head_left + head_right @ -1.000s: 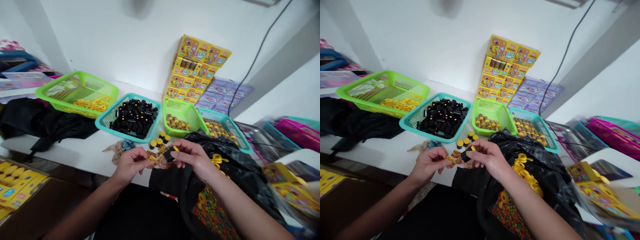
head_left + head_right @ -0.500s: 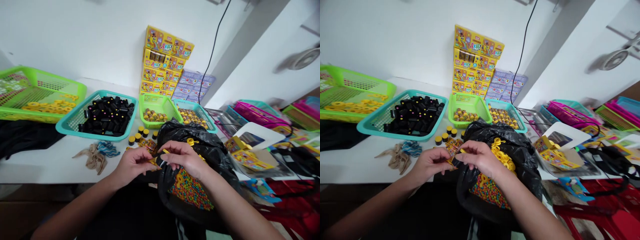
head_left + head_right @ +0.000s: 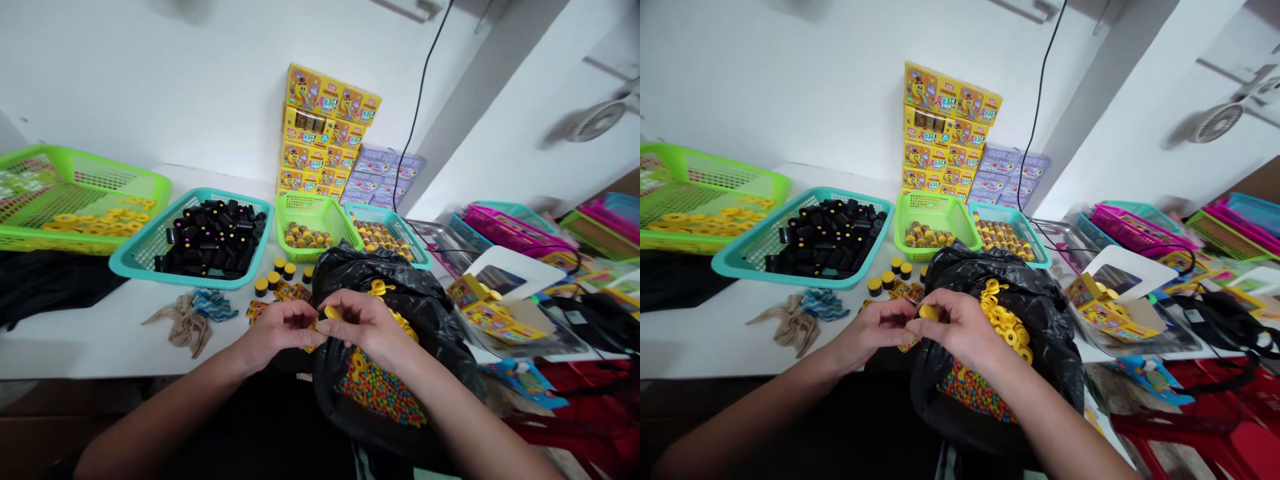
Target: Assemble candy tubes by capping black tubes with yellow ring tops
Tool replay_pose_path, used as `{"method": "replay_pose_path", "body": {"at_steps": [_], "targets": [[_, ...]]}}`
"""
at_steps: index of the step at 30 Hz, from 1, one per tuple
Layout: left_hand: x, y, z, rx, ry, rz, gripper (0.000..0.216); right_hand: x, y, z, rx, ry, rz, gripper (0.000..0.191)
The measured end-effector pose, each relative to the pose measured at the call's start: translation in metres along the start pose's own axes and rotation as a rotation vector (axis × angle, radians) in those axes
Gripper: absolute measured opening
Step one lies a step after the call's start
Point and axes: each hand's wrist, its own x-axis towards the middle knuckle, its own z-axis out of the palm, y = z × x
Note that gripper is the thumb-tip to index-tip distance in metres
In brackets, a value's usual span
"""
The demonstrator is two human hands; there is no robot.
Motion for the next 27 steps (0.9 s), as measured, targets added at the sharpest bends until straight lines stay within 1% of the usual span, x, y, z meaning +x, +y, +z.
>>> {"method": "replay_pose_path", "body": {"at_steps": [2, 5, 8, 11, 13, 15, 18, 20, 24, 27], "targets": [[0.002, 0.002, 0.004, -0.029, -0.015, -0.015, 0.03, -0.001, 0.002, -0.002, 0.018, -0.006, -0.006, 0.032], [0.004, 0.002, 0.009, -0.086, -0.019, -0.036, 0.027, -0.003, 0.007, -0.008, 0.032, 0.027, -0.014, 0.037], [0.006, -0.002, 0.012, -0.199, -0.042, -0.067, 0.023, -0.007, 0.01, -0.013, 0.012, 0.052, -0.076, 0.039], [0.008, -0.005, 0.015, -0.374, -0.104, -0.146, 0.021, -0.014, 0.01, -0.013, -0.185, 0.055, -0.239, 0.038], [0.01, -0.005, 0.017, -0.494, -0.127, -0.18, 0.023, -0.02, 0.011, -0.009, -0.333, 0.069, -0.342, 0.042], [0.012, -0.003, 0.02, -0.595, -0.13, -0.193, 0.024, -0.025, 0.013, -0.005, -0.436, 0.099, -0.396, 0.047], [0.013, -0.002, 0.024, -0.666, -0.148, -0.231, 0.025, -0.031, 0.016, -0.002, -0.545, 0.127, -0.419, 0.047], [0.014, -0.003, 0.027, -0.674, -0.173, -0.267, 0.027, -0.034, 0.018, -0.003, -0.59, 0.117, -0.419, 0.046], [0.012, -0.01, 0.031, -0.657, -0.188, -0.313, 0.027, -0.041, 0.021, -0.006, -0.608, 0.089, -0.371, 0.041], [0.009, -0.013, 0.034, -0.623, -0.207, -0.33, 0.025, -0.047, 0.022, -0.006, -0.617, 0.112, -0.365, 0.033]]}}
